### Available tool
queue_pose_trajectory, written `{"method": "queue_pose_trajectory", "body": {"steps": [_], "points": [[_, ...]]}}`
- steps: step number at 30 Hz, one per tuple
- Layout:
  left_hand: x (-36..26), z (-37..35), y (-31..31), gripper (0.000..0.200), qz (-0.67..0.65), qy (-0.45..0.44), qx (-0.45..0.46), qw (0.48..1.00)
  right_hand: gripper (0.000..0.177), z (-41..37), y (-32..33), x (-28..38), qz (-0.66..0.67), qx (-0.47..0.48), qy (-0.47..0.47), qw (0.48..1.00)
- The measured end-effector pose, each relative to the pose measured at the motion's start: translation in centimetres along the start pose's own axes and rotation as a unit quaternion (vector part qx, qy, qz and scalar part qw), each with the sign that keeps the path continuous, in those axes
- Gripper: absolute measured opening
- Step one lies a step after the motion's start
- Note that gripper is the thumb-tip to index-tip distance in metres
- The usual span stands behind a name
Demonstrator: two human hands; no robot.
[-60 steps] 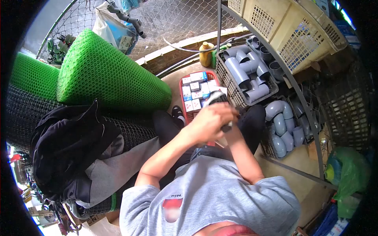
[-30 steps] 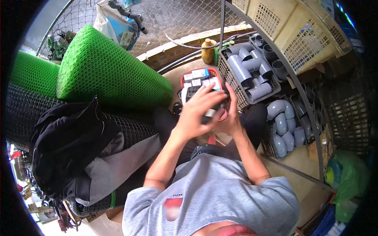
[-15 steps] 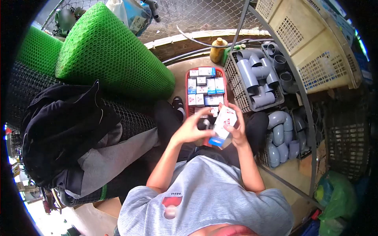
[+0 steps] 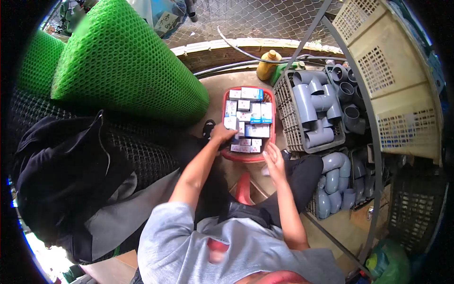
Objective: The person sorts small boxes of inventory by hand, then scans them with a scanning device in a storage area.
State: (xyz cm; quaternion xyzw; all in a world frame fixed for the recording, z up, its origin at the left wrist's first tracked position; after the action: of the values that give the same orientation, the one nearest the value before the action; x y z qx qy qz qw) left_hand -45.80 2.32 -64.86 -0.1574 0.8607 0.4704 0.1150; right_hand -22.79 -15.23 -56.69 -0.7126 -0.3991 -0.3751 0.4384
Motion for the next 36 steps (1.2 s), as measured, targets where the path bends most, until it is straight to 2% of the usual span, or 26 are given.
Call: {"method": "queue_pose_trajectory", "body": {"steps": [3,7,11,13,14,18,21,25,27,29,30,31,32,33,34,35,36], "points": [[0.6,7.4,-0.5,0.081,0.06,0.072,-0.014,0.995,0.061,-0.7,1.5,0.1,-0.019,-0.02,-0.002,1.0],[0.2,11.9,-0.3,0.083,0.069,0.073,-0.092,0.991,0.057,-1.8,3.2,-0.8,-0.008,-0.055,-0.047,0.997],[-0.2,11.6,-0.5,0.084,0.062,0.033,-0.107,0.992,0.054,-1.9,4.0,-1.0,-0.029,-0.068,-0.057,0.996],[-0.3,10.4,-1.6,0.086,0.104,0.018,-0.019,0.994,0.052,-1.3,3.3,0.1,0.001,-0.065,-0.079,0.995],[-0.5,9.7,-1.8,0.092,0.119,0.015,-0.008,0.993,0.052,-0.9,3.0,0.5,0.003,-0.064,-0.08,0.995],[-0.9,10.1,-3.4,0.105,0.15,0.012,-0.011,0.988,0.052,0.7,2.0,1.4,-0.008,-0.036,-0.076,0.996],[-1.0,11.5,-3.9,0.105,0.134,0.009,-0.052,0.99,0.054,0.8,1.4,2.0,-0.021,-0.01,-0.046,0.999],[-0.7,11.5,-3.7,0.104,0.134,0.005,-0.039,0.99,0.055,0.3,0.9,2.4,0.002,-0.003,-0.049,0.999],[-0.6,10.4,-3.0,0.101,0.144,-0.011,-0.047,0.988,0.055,0.1,0.9,1.8,0.0,-0.003,-0.056,0.998],[-0.4,10.0,-2.8,0.097,0.09,-0.016,-0.078,0.993,0.055,-0.1,0.9,1.9,-0.002,-0.004,-0.062,0.998],[-0.8,9.5,-2.8,0.085,0.061,-0.038,-0.117,0.991,0.056,-0.1,1.0,1.6,0.005,-0.004,-0.065,0.998],[-2.4,7.8,-1.8,0.071,-0.027,-0.072,-0.132,0.988,0.057,0.2,1.3,1.1,0.013,-0.005,-0.065,0.998],[-5.6,3.7,0.9,0.061,-0.136,-0.082,-0.037,0.987,0.06,0.4,1.3,0.8,0.036,-0.012,-0.075,0.996],[-7.5,1.3,1.1,0.053,-0.207,-0.157,0.008,0.965,0.068,0.4,1.5,0.3,0.095,-0.004,-0.095,0.991],[-9.9,-2.3,2.6,0.049,-0.214,-0.271,0.1,0.933,0.071,0.2,0.6,1.4,0.171,-0.024,-0.111,0.979],[-11.4,-4.8,2.6,0.049,-0.227,-0.322,0.134,0.909,0.074,-0.2,-0.3,2.8,0.246,-0.038,-0.126,0.96],[-13.6,-8.2,4.6,0.052,-0.211,-0.359,0.181,0.891,0.079,0.1,0.0,2.3,0.337,0.037,-0.135,0.931]]}}
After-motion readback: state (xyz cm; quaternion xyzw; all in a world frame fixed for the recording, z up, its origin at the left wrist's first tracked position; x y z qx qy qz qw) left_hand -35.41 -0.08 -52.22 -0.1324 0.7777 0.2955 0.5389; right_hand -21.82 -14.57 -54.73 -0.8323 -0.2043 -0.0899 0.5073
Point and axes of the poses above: each hand's wrist, its own z-axis towards the middle knuckle, its own y-axis out of the back of the hand, x = y × z, the point moved 4 cm from there along z, towards the middle knuckle, and after that the axes turned 12 degrees about z, right-handed, at the moved point
